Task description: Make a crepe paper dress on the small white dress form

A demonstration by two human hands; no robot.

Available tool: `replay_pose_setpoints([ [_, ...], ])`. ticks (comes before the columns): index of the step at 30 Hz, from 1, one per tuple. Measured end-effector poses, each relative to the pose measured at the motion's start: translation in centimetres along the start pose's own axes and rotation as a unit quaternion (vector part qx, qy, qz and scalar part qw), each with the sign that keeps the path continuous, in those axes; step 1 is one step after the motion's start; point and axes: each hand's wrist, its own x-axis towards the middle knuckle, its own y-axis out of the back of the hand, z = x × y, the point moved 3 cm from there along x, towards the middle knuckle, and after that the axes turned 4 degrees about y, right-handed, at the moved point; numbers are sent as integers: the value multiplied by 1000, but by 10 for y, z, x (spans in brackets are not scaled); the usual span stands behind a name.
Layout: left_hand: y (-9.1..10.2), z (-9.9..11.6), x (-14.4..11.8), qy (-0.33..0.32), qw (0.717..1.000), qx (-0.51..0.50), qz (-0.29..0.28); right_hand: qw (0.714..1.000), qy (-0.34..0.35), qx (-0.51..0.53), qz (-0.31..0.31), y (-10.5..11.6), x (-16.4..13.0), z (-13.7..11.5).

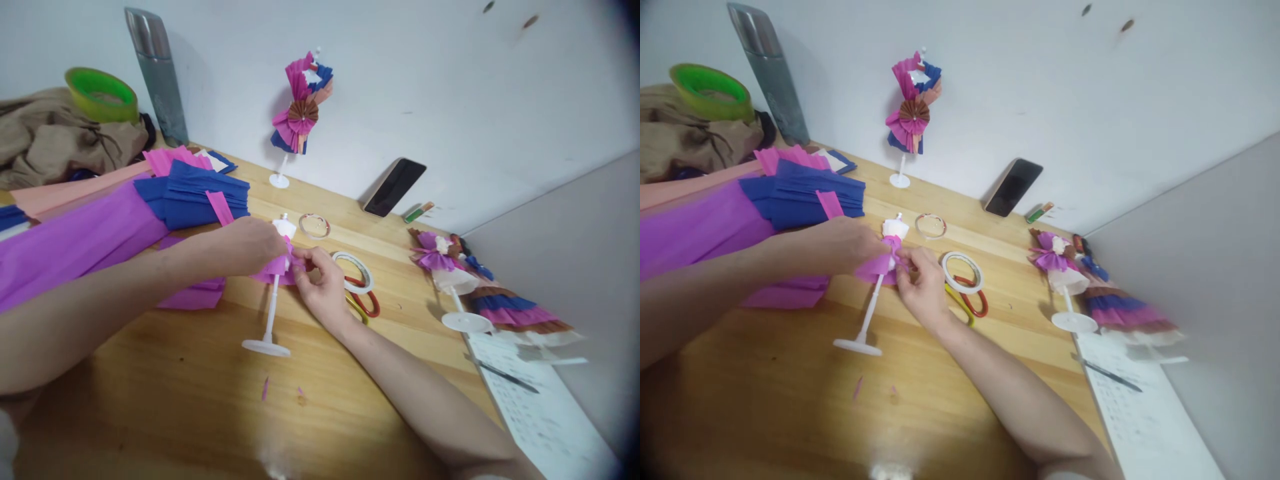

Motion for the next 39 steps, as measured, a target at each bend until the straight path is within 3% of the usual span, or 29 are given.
replay_pose_setpoints([
  [3, 4, 5, -5, 27, 1000, 6, -8, 1000, 5, -8, -3, 0, 0, 0],
  [9, -7, -1, -2, 1, 999, -28, 26, 994, 83, -65, -10, -1, -1, -7],
  [16, -20, -16, 5, -19, 977, -193, 85, 974, 172, -148, -4, -4, -3, -11],
  [21, -21, -15, 4, -18, 969, -223, 108, 954, 241, -181, -2, -5, -3, -13],
  [33, -31, -19, 7, 3, 967, -218, 131, 955, 247, -163, 7, -7, -2, -9],
  [39, -31, -27, 12, 53, 926, -349, 135, 956, 249, -153, 3, -7, -3, -8],
])
